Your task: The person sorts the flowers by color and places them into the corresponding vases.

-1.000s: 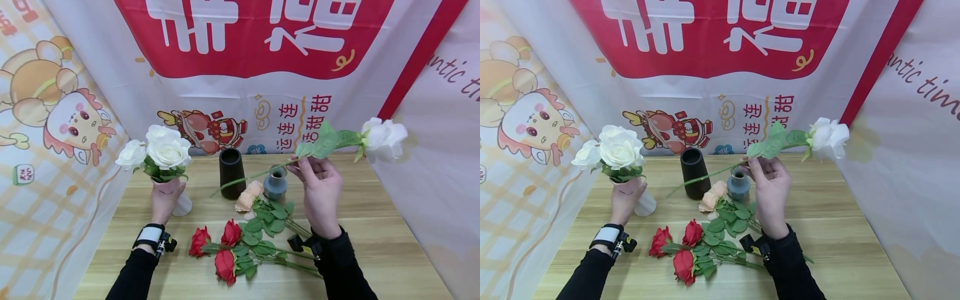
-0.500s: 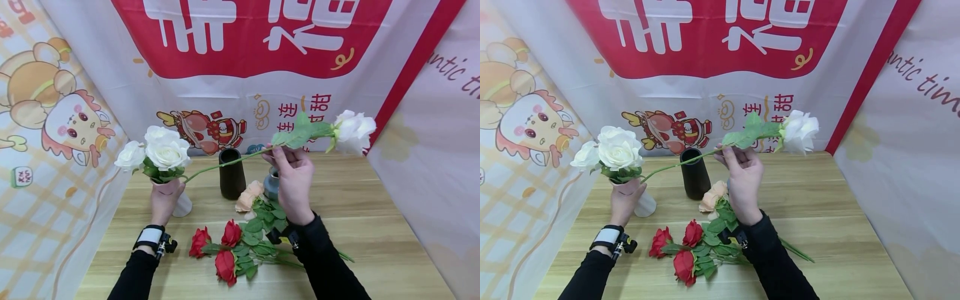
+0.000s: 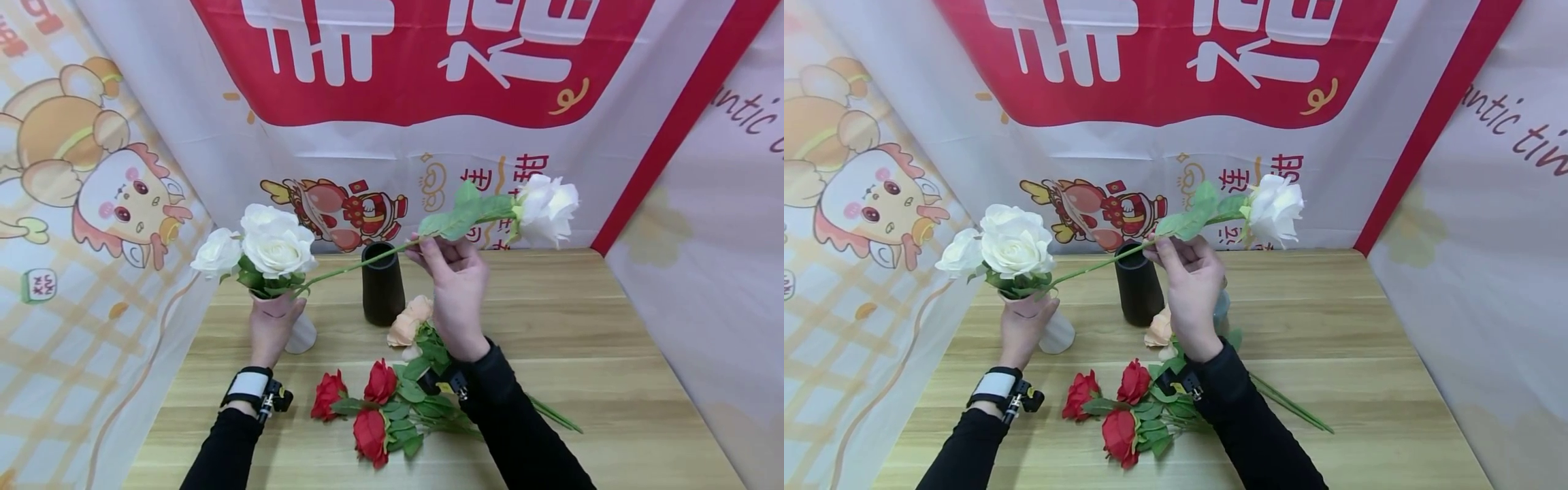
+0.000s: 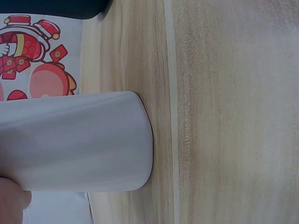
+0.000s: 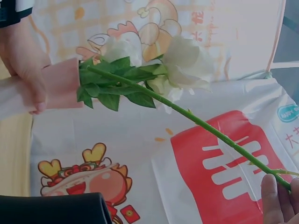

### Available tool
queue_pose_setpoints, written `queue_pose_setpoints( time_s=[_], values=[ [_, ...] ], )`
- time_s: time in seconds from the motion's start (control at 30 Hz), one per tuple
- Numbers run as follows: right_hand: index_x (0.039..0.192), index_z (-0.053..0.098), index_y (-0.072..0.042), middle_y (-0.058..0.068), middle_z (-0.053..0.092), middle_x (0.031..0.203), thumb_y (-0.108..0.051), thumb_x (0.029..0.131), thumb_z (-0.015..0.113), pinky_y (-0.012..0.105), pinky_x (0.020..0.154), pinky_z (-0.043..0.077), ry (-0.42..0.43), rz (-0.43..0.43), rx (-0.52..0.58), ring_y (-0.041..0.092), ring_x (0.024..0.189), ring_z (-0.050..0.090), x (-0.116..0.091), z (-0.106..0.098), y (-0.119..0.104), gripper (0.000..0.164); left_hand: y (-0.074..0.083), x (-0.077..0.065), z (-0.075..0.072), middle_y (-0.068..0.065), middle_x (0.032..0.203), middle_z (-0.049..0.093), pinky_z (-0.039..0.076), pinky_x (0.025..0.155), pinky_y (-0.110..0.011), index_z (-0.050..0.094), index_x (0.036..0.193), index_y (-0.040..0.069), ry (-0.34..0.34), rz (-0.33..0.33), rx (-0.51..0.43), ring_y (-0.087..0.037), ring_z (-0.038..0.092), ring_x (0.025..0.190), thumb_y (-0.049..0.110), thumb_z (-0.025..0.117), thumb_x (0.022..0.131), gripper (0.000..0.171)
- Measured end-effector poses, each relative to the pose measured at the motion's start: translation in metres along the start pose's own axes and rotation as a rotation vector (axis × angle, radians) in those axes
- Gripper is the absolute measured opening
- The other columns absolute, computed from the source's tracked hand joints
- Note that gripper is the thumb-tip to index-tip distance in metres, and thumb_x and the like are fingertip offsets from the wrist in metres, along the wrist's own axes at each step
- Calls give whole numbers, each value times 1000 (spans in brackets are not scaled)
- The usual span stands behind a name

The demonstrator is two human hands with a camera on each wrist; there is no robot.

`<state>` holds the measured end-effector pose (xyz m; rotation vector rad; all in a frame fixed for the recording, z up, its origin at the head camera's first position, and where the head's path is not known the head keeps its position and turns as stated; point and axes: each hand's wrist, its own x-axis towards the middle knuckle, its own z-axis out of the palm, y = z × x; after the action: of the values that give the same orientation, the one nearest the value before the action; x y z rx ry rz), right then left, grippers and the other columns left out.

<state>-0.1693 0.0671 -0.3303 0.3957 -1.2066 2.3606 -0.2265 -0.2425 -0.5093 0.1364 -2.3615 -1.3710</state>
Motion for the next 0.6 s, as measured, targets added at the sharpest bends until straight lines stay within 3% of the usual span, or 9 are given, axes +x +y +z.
queue_pose_setpoints(
  time_s=[0.17, 0.4, 0.6],
  values=[
    [113, 57, 8, 31, 59, 102, -2, 91, 61, 50, 82, 47, -22, -36, -32, 37, 94, 62, -4, 8, 7, 24, 1, 0, 1, 0, 127, 53, 38, 92, -36, 37, 140, 19, 4, 2, -12, -18, 50, 114, 50, 78, 73, 84],
    [116, 57, 6, 30, 60, 103, -1, 92, 60, 49, 81, 47, -46, -92, -64, 39, 94, 61, -10, 19, 14, 26, 1, -2, 1, 1, 132, 49, 34, 96, -34, 35, 142, 21, 2, -60, -62, -16, 45, 120, 51, 78, 71, 88],
    [116, 58, 6, 31, 59, 104, -1, 92, 59, 49, 80, 48, -60, -117, -74, 41, 95, 60, -12, 24, 22, 25, 1, -2, 1, 0, 134, 48, 34, 97, -35, 37, 142, 20, 4, -75, -51, -17, 45, 121, 53, 77, 71, 88]
  ],
)
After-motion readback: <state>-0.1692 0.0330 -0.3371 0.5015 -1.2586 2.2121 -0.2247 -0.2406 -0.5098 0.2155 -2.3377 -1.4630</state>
